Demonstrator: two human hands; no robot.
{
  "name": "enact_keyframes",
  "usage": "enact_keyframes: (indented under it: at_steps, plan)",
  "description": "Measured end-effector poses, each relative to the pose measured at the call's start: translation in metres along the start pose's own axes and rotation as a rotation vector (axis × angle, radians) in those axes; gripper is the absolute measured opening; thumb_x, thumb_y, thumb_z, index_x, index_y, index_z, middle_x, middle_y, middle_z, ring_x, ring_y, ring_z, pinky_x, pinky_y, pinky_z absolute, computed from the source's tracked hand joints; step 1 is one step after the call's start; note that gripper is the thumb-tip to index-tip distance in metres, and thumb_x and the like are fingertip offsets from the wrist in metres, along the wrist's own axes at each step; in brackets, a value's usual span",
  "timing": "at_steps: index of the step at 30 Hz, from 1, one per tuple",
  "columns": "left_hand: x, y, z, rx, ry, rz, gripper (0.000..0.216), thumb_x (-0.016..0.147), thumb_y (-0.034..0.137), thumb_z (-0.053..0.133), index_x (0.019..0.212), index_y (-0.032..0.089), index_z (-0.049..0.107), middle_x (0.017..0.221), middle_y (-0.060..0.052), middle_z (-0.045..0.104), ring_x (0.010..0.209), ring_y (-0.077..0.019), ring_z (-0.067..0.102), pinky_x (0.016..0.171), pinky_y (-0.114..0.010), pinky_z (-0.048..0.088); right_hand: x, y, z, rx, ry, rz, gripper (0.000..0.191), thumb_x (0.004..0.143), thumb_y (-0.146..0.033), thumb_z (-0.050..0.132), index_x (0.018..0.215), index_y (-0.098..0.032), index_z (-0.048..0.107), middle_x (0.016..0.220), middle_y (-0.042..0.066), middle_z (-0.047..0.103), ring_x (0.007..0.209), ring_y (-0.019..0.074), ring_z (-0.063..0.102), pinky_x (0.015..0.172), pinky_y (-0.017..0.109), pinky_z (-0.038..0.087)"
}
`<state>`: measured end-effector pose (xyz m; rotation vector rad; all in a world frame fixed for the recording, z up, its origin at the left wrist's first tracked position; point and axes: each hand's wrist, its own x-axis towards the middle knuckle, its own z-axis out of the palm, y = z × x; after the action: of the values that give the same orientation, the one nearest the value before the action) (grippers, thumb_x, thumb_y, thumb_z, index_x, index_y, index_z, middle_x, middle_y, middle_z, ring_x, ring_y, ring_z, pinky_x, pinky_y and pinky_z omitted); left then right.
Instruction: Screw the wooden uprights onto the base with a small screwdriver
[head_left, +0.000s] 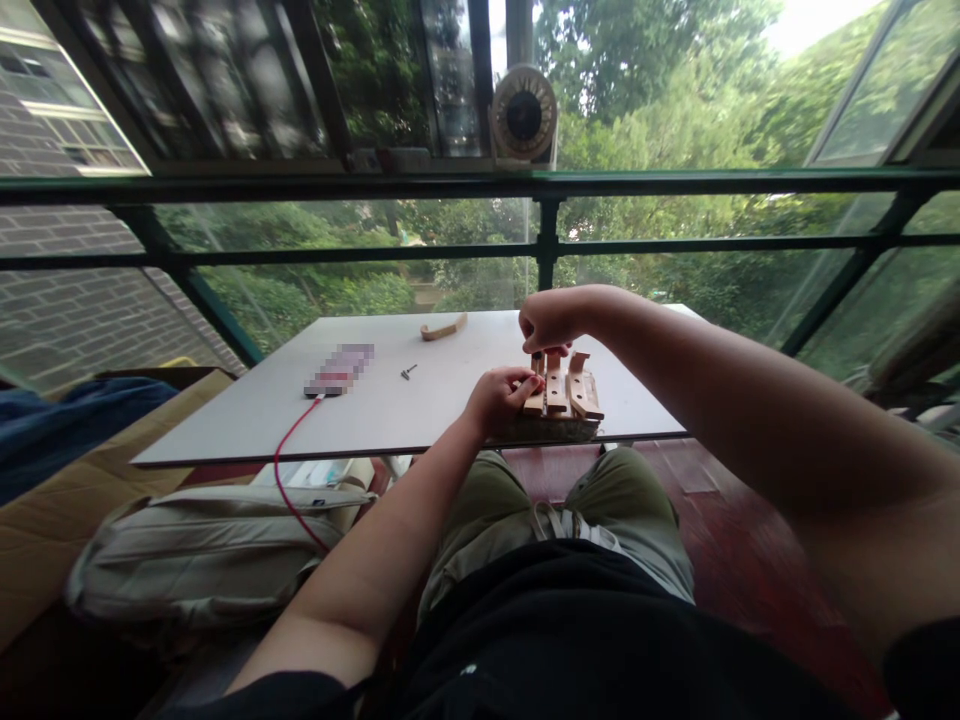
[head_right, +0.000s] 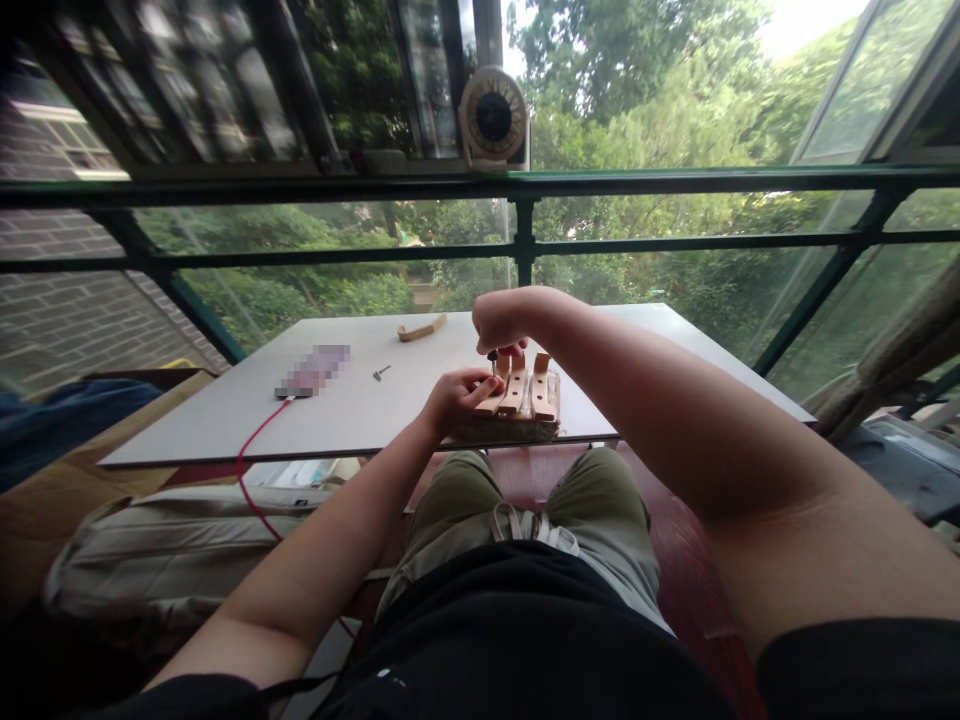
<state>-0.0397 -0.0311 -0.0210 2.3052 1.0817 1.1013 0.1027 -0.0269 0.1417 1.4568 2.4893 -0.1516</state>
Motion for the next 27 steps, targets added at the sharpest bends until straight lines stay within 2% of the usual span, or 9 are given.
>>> enact_keyframes:
  at_steps: [3, 5, 10, 16, 27]
  plan:
    - [0.0002, -0.0006, -0.0002, 0.001, -0.011, -0.005, 0.033, 0.092, 0.039, 0.050, 0.087, 0.018, 0.074, 0.086, -0.004, 0.074, 0.078, -0.0161, 0.065, 0.072, -0.025, 0.048, 0.0017, -0.0017, 0.0019, 0.031, 0.045, -0.040, 0.029, 0.079, -0.022, 0.063, 0.104, -0.008, 0.070, 0.075, 0.007, 0.071, 0.063, 0.0167, 0.063, 0.061, 0.029, 0.045]
    - [0.0003, -0.0009, -0.0004, -0.005, -0.017, 0.001, 0.033, 0.092, 0.039, 0.049, 0.088, 0.018, 0.074, 0.087, -0.004, 0.074, 0.079, -0.0163, 0.065, 0.072, -0.025, 0.048, 0.0028, -0.0009, 0.0021, 0.030, 0.051, -0.037, 0.032, 0.076, -0.019, 0.065, 0.106, -0.008, 0.070, 0.074, 0.007, 0.071, 0.063, 0.0168, 0.063, 0.061, 0.029, 0.045]
    - [-0.0001, -0.0002, -0.0002, 0.015, -0.015, 0.004, 0.032, 0.092, 0.039, 0.050, 0.087, 0.018, 0.074, 0.087, -0.004, 0.074, 0.079, -0.0167, 0.064, 0.072, -0.025, 0.048, 0.0018, 0.0030, -0.0018, 0.038, -0.041, -0.041, 0.021, 0.082, -0.025, 0.063, 0.088, -0.007, 0.072, 0.073, 0.008, 0.070, 0.064, 0.0165, 0.063, 0.065, 0.030, 0.046]
    - [-0.0003, 0.0025, -0.0002, 0.040, 0.000, 0.020, 0.030, 0.092, 0.038, 0.049, 0.086, 0.019, 0.073, 0.087, -0.004, 0.074, 0.079, -0.0165, 0.063, 0.073, -0.026, 0.048, -0.0023, 0.0007, -0.0055, 0.047, -0.085, -0.005, 0.030, 0.088, -0.032, 0.058, 0.088, -0.006, 0.072, 0.072, 0.010, 0.071, 0.065, 0.0174, 0.064, 0.067, 0.031, 0.047]
    - [0.0003, 0.0003, 0.0004, 0.038, 0.001, 0.028, 0.031, 0.092, 0.037, 0.048, 0.088, 0.020, 0.073, 0.089, -0.004, 0.074, 0.083, -0.0182, 0.066, 0.078, -0.027, 0.050, -0.0019, 0.0020, -0.0034, 0.000, -0.057, 0.069, 0.048, 0.091, -0.045, 0.052, 0.076, -0.004, 0.073, 0.066, 0.011, 0.070, 0.061, 0.0179, 0.063, 0.070, 0.032, 0.047]
